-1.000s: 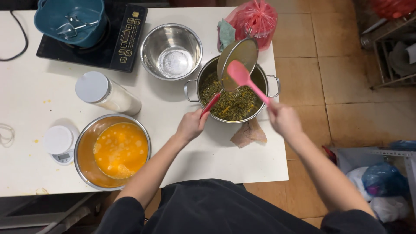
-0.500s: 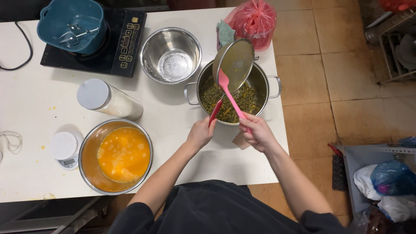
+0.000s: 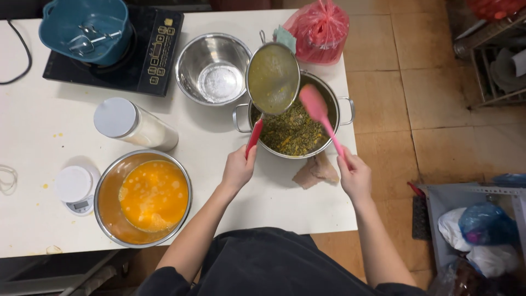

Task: Straining mung beans through a sieve and pouring egg mixture into a pot to prepare bakery ingredients.

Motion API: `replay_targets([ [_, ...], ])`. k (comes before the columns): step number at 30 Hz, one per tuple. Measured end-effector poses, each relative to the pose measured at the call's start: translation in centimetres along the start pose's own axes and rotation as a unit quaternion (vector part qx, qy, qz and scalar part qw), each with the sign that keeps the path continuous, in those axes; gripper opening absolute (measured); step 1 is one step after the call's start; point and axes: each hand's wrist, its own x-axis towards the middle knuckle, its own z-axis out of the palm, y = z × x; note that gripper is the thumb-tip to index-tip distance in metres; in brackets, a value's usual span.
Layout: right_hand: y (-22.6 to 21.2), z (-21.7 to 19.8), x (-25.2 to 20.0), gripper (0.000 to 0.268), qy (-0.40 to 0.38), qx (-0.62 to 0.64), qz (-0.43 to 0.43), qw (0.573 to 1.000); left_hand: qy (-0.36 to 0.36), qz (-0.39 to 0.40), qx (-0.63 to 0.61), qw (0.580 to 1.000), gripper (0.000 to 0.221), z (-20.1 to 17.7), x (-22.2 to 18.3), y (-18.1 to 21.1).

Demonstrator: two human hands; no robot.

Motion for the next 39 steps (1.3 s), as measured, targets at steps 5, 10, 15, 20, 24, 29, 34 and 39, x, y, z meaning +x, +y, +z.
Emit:
replay_targets([
  [5, -0.8, -0.8, 0.2, 0.032, -0.011, -0.121, -0.004, 0.993, -0.004, -0.012, -0.003, 1.000, 0.037, -0.5, -0.1, 0.7],
  [10, 0.6, -0.8, -0.1, 0.032, -0.047, -0.161, 0.004, 0.986, -0.006, 0.004, 0.001, 1.000, 0.038, 0.0, -0.5, -0.8],
  [15, 1.4, -0.6, -0.9, 0.036, -0.059, -0.131, 0.090, 0.986, -0.007, -0.008, -0.009, 1.000, 0.040, 0.2, -1.8, -1.8],
  [20, 3.0, -0.1, -2.3, 0.033, -0.048, 0.134, 0.172, 0.975, -0.036, -0.089, -0.107, 0.990, 0.040, -0.5, -3.1, -1.0],
  [24, 1.9, 0.6, -3.5, 0.028, -0.032, 0.310, 0.287, 0.906, -0.088, -0.199, -0.314, 0.924, 0.036, -3.5, -5.9, -1.7],
  [29, -1.2, 2.1, -4.0, 0.023, -0.070, 0.383, 0.209, 0.897, -0.093, -0.228, -0.385, 0.889, 0.038, -8.3, -13.9, -3.2],
  [34, -3.1, 5.5, -3.8, 0.019, -0.119, 0.401, 0.157, 0.895, -0.047, -0.267, -0.350, 0.897, 0.040, -11.0, -23.5, -6.0],
  [39, -6.6, 9.4, -4.0, 0.020, -0.238, 0.351, 0.114, 0.899, 0.141, -0.301, -0.345, 0.878, 0.044, -11.1, -29.7, -10.7],
])
